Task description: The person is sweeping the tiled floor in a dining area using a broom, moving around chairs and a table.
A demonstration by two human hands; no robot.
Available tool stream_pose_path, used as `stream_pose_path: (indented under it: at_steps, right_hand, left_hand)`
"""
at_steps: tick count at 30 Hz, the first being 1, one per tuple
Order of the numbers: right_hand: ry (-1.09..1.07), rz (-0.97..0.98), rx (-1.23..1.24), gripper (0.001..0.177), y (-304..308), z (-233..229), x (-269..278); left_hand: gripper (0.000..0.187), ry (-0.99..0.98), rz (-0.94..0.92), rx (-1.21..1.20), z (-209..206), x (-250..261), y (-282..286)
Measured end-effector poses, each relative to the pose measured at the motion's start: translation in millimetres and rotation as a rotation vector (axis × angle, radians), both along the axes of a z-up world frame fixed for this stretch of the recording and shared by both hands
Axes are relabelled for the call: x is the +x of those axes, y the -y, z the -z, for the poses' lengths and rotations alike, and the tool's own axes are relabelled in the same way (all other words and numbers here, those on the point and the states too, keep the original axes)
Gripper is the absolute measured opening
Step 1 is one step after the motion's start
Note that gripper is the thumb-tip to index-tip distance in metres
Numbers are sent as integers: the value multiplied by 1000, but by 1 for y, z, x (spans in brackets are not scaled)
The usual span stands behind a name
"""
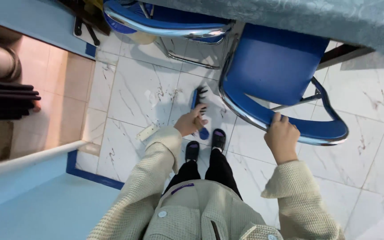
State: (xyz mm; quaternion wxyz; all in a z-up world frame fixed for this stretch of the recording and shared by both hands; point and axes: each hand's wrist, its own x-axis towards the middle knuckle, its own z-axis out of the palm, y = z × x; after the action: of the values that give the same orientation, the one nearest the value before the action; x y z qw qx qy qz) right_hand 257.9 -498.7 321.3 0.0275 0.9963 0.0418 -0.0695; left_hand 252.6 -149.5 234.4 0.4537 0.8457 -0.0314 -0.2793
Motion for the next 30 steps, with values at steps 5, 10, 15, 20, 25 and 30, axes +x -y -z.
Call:
stream_pose_path:
  at_steps: [5, 10, 15, 20, 25, 30]
  right_hand:
    - [15, 76, -25, 36, 16, -7, -66]
    - [-17, 69, -110, 31, 56, -23, -127]
    - [109, 24, -125, 25, 91, -66, -182]
    - [8, 30, -326, 38, 157, -63, -242]
    - [-69, 43, -318, 53, 236, -59, -288]
    - [-150, 0, -270, 43, 331, -63, -313]
  left_hand:
    - [84, 65, 146, 22, -36, -14, 16]
    - [86, -8, 326, 42, -32, -28, 21]
    - [83, -48, 434, -644, 98, -62, 5]
    - [80, -49, 503, -429, 42, -63, 19]
    - [75, -159, 453, -112, 48, -75, 61]
    - [71, -343, 472, -210, 135, -100, 141]
